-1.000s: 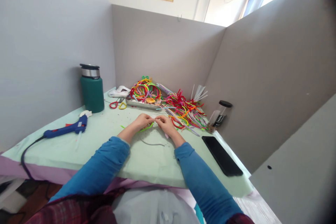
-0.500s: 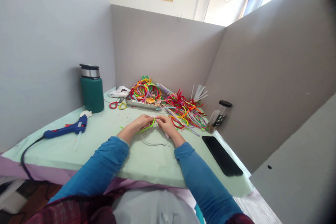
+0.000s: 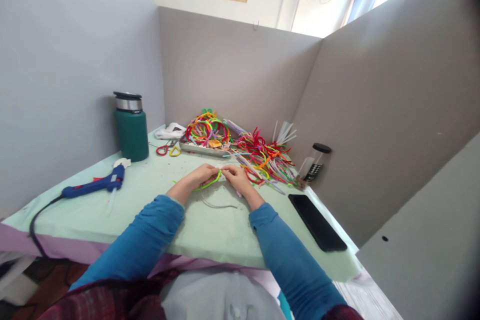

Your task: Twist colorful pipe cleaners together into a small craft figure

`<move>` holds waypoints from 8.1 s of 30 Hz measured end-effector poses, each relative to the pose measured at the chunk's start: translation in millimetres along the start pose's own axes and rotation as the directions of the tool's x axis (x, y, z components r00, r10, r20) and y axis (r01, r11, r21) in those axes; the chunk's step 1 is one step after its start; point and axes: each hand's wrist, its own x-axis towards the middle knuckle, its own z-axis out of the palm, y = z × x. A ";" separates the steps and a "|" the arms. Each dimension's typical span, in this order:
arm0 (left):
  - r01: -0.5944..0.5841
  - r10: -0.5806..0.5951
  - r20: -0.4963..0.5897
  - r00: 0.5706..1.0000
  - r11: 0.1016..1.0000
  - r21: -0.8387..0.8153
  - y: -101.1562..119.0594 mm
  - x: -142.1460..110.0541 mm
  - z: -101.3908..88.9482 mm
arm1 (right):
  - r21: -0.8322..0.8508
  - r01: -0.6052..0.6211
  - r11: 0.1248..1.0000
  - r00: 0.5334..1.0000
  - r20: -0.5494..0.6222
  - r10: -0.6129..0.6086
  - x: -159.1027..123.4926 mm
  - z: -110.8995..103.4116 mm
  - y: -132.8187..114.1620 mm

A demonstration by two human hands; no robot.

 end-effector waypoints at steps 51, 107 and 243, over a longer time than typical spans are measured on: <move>-0.169 0.326 -0.265 0.907 0.860 0.481 -1.6 6.1 -5.3 | -0.042 -0.027 0.999 0.999 -0.018 0.026 1.7 -0.5 4.5; -0.173 0.241 -0.126 0.962 0.899 0.403 6.6 -4.1 -4.0 | -0.062 -0.037 0.997 0.999 -0.002 0.037 -0.6 1.2 -2.5; -0.092 0.154 -0.093 0.984 0.876 0.473 1.9 -1.7 -1.8 | -0.112 0.002 0.994 1.000 0.005 -0.002 -0.2 0.9 2.5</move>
